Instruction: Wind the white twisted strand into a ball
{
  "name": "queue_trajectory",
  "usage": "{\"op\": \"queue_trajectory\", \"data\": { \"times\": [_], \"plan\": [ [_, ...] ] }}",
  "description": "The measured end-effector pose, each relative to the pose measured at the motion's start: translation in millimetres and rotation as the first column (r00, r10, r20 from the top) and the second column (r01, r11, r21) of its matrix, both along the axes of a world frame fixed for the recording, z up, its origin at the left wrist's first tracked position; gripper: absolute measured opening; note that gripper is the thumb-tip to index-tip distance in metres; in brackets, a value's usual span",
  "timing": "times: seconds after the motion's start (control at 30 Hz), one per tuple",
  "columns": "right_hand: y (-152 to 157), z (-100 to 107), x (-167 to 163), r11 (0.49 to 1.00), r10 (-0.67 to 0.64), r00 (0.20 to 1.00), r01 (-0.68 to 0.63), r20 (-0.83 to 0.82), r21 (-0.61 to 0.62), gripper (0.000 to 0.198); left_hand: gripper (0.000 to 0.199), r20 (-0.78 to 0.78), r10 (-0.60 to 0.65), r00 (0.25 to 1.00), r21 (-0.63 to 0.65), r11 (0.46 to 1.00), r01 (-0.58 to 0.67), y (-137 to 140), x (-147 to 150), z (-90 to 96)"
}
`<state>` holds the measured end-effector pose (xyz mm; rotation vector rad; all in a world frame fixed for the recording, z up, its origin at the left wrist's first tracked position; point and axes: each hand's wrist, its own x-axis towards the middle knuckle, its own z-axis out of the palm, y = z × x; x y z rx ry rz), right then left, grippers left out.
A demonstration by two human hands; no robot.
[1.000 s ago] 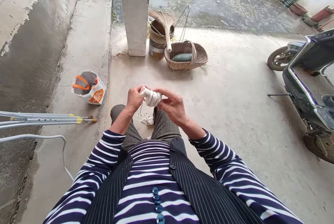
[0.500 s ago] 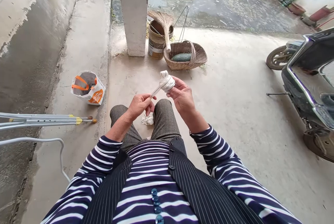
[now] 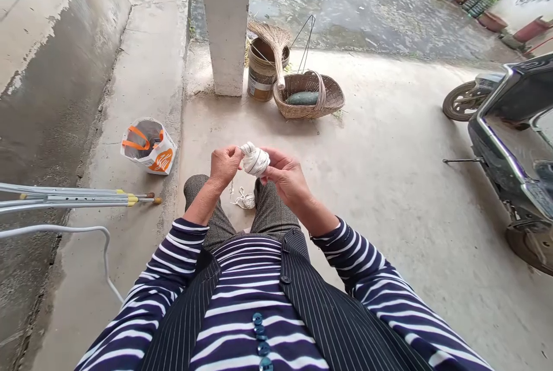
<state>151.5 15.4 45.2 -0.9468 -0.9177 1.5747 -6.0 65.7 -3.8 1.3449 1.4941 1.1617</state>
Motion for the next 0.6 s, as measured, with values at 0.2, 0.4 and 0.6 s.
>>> {"op": "queue_trajectory", "data": {
  "times": [0.2,0.4,0.6],
  "plan": [
    [-5,-1,0,0.998,0.003,0.999,-0.005,-0.051,-0.056,0.042,0.019,0.004,0.031,1.000,0.013,0.999,-0.031,4,-2,2.3],
    [-7,1,4,0.995,-0.021,0.998,0.016,-0.051,-0.096,0.044,0.025,0.034,-0.011,0.999,0.034,0.999,0.010,12,-5,-11.7],
    [-6,0,8,0.994,-0.023,0.999,0.019,-0.040,-0.106,0.043,0.027,0.147,-0.012,0.989,0.054,0.999,0.004,19,-1,-22.5]
  ]
}}
